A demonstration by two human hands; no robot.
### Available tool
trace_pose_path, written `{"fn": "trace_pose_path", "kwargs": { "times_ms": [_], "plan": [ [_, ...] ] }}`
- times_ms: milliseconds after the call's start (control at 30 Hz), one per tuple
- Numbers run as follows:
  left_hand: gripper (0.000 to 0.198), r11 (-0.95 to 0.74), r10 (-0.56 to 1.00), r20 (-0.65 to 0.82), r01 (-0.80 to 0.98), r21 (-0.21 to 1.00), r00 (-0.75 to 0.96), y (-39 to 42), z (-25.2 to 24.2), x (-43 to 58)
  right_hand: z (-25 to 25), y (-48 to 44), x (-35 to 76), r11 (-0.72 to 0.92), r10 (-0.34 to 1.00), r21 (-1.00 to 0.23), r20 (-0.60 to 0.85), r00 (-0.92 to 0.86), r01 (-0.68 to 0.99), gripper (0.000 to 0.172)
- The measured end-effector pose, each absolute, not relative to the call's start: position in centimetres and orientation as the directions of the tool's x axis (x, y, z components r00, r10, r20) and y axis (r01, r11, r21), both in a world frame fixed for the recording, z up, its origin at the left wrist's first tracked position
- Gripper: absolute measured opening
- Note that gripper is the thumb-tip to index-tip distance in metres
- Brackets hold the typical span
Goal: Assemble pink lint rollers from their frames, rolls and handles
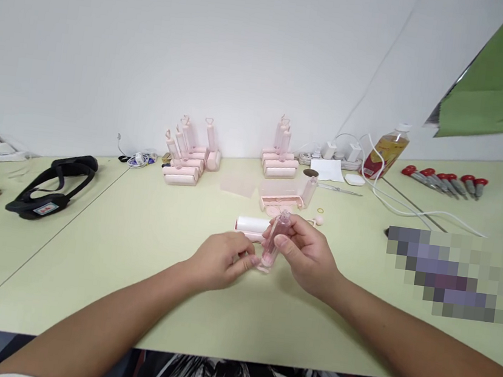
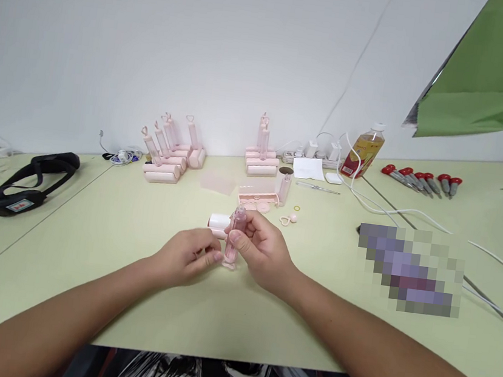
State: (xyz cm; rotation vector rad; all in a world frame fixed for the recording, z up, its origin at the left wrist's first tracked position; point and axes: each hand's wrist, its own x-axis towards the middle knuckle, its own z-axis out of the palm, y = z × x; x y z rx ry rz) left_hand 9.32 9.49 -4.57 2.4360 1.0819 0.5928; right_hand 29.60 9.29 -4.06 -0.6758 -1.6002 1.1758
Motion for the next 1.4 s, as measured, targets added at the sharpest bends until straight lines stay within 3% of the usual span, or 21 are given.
{"fn": "trace_pose_path", "kwargs": {
  "times_ms": [100, 233, 367, 633, 967, 1167, 1300, 1400],
  "plan": [
    [0.027, -0.609, 0.786, 0.38, 0.715, 0.342, 0.488, 10.2, -4.7, 8.9, -4.7, 9.4, 29.7, 0.409, 0.846, -0.911, 0.399, -0.355, -0.05, 0.021],
    [0.048, -0.578, 0.798, 0.342, 0.79, 0.204, 0.496, 11.1, -5.5, 8.7, -5.4, 9.3, 29.7, 0.521, 0.808, -0.849, 0.46, -0.369, 0.083, 0.039],
    [0.05, -0.578, 0.812, 0.236, 0.792, 0.195, 0.535, 11.5, -6.1, 8.8, -5.8, 9.1, 29.9, 0.515, 0.782, -0.851, 0.42, -0.461, 0.099, 0.041],
    [0.032, -0.509, 0.855, 0.25, 0.827, 0.24, 0.454, 10.9, -5.3, 8.8, -5.9, 9.1, 29.7, 0.473, 0.729, -0.881, 0.406, -0.551, -0.023, 0.025],
    [0.042, -0.436, 0.899, 0.21, 0.821, 0.368, 0.384, 10.8, -5.6, 8.7, -4.9, 8.9, 29.8, 0.501, 0.699, -0.865, 0.428, -0.573, -0.035, 0.015],
    [0.049, -0.344, 0.937, 0.098, 0.839, 0.422, 0.335, 10.7, -5.3, 8.7, -4.9, 8.8, 29.7, 0.488, 0.703, -0.872, 0.416, -0.577, -0.034, 0.015],
    [0.044, -0.242, 0.962, 0.061, 0.727, 0.643, 0.267, 11.1, -4.9, 8.4, -5.3, 9.1, 29.8, 0.445, 0.776, -0.896, 0.381, -0.503, 0.007, 0.031],
    [0.054, -0.055, 0.967, -0.055, 0.416, 0.908, 0.249, 11.7, -4.7, 7.9, -5.4, 9.7, 29.9, 0.383, 0.856, -0.919, 0.314, -0.412, 0.095, 0.043]
  ]
}}
